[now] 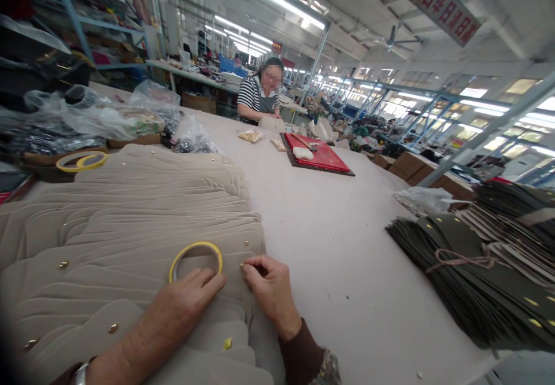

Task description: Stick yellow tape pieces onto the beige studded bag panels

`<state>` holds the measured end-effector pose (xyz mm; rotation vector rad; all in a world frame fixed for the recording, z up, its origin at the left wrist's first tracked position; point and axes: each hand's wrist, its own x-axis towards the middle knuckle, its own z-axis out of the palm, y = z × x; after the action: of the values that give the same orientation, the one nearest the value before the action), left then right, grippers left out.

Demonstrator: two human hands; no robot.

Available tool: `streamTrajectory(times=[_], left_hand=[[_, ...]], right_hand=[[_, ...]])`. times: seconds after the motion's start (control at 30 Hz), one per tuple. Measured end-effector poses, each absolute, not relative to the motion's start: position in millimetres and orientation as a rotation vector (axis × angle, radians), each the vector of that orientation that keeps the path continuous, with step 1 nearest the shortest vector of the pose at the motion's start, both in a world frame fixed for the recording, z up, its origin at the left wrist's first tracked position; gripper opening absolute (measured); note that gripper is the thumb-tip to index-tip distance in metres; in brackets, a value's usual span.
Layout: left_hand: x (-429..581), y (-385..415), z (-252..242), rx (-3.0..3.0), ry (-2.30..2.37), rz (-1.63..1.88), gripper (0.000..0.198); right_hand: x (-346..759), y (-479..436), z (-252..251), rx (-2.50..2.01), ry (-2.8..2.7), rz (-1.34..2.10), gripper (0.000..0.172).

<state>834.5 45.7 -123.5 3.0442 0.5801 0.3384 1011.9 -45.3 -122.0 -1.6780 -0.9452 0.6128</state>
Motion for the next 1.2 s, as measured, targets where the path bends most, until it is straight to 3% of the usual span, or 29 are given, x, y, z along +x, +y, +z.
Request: streamTrajectory(times=[0.33, 0.6, 0.77, 0.9, 1.2], left_hand=[[835.7, 44.0, -116.1, 3.01, 0.6, 0.226, 0.02], [837.5, 44.5, -109.1, 2.956, 0.632, 0.129, 0.019], [838.2, 44.2, -107.2, 2.948, 0.629, 0.112, 0.019], [836.1, 44.3, -107.0, 2.959, 0.583, 0.213, 0.018], [829.1, 59.7, -104.6, 3.011, 0.732, 0.729, 0.015]], right_hand=[[1003.4, -37.4, -120.9, -1.839, -1.375, 0.113, 0.016], [1009.8, -51.4, -126.6, -1.834, -1.183, 0.257, 0.007], [1007.0, -57.0, -132.7, -1.763, -1.492, -0.002, 0.015], [999.0, -46.1, -135.5, -1.792, -1.493, -0.064, 0.018], [1003.8, -42.9, -118.7, -1.852, -1.375, 0.262, 0.014]])
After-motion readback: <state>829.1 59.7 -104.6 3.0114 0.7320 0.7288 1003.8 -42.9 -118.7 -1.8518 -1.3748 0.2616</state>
